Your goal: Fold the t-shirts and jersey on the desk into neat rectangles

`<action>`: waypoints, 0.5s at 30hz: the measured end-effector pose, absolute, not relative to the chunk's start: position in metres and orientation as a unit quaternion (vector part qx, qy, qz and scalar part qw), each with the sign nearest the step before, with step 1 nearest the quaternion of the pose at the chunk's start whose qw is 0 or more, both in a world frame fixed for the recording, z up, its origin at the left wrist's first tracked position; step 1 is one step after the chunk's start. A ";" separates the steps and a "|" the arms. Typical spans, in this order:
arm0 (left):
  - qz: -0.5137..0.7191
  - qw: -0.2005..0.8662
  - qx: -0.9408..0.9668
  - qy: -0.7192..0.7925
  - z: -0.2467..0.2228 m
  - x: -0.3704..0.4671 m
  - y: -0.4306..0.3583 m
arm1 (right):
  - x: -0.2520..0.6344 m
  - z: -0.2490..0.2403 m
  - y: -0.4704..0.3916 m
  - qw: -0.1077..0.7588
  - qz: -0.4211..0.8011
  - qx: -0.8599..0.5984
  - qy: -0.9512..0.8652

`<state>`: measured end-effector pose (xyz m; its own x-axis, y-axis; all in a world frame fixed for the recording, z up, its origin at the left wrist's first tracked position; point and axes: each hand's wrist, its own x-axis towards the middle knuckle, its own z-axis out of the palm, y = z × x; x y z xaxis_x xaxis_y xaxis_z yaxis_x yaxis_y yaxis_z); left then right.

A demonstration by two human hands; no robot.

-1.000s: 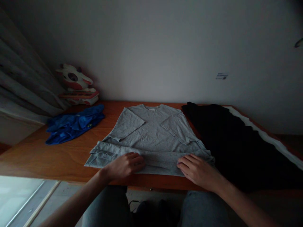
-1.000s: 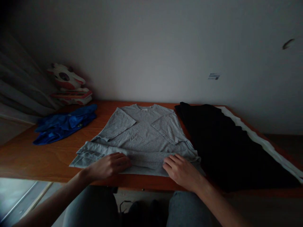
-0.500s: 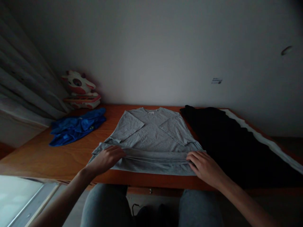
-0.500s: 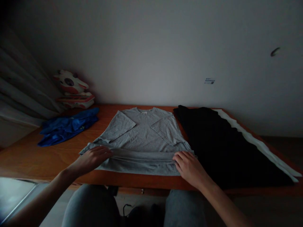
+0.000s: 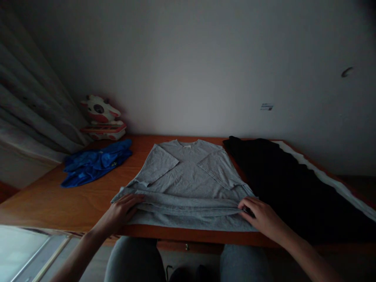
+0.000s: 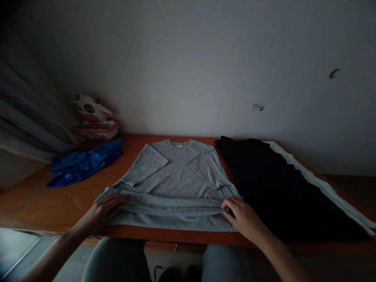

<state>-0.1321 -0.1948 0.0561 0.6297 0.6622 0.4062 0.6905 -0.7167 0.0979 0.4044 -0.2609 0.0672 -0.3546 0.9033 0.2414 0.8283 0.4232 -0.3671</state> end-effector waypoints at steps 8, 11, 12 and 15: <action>-0.219 0.022 -0.903 -0.369 0.059 -0.171 -0.207 | 0.426 0.067 -0.286 0.218 0.141 -0.527 -0.810; -0.225 0.010 -0.892 -0.391 0.064 -0.185 -0.201 | 0.440 0.067 -0.285 0.237 0.144 -0.536 -0.797; -0.221 0.001 -0.890 -0.398 0.066 -0.187 -0.198 | 0.444 0.068 -0.283 0.241 0.152 -0.541 -0.792; -0.188 -0.002 -0.903 -0.386 0.074 -0.187 -0.189 | 0.453 0.078 -0.275 0.251 0.175 -0.560 -0.770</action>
